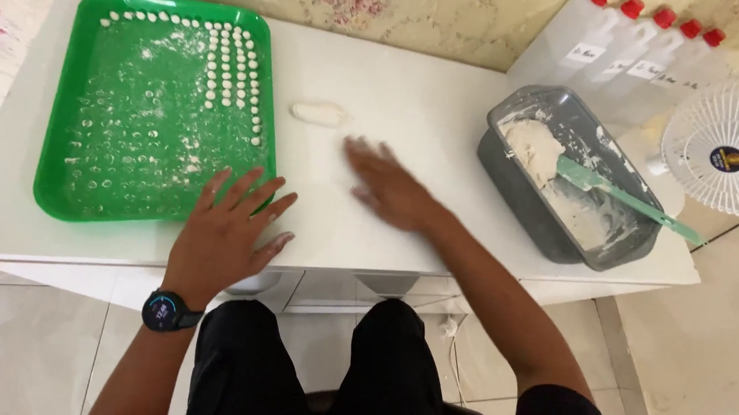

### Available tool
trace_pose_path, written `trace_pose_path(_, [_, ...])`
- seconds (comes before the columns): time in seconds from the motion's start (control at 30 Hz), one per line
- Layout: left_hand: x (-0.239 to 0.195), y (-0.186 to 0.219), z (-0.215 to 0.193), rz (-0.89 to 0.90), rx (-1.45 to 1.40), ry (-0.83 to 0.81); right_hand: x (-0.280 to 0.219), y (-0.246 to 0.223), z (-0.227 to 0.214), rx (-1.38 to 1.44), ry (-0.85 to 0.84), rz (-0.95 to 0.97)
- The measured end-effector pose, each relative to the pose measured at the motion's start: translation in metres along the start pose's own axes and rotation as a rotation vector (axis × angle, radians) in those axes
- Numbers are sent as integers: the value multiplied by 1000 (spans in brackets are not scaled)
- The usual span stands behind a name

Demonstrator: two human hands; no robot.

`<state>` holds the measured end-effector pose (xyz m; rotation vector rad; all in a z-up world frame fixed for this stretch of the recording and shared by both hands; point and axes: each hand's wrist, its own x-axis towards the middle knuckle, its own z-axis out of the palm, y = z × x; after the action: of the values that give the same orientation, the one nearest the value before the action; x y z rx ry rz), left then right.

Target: Shaping small spheres from a larger piece of white dough-like material and arranging them on a green tray.

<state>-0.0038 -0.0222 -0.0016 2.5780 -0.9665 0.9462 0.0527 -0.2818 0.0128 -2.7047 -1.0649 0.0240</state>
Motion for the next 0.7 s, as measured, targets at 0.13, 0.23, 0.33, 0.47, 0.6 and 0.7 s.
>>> trace_pose_path(0.13, [-5, -4, 1, -34, -9, -4, -15, -26, -6, 19, -101, -42])
trace_pose_path(0.23, [-1, -5, 1, -9, -35, 6, -28, -8, -15, 15, -80, -27])
trace_pose_path(0.33, [-2, -3, 0, -21, -37, -28, -21, 19, -6, -19, -45, 76])
trace_pose_path(0.47, [-4, -6, 1, -19, -38, -23, -1, 0, -5, -32, -4, -16])
trace_pose_path(0.6, [-4, -7, 2, -11, -55, -33, -24, -28, -14, 8, -83, -47])
trace_pose_path(0.7, [-4, -6, 1, -8, -60, -50, -32, 0, -15, -6, -56, 27])
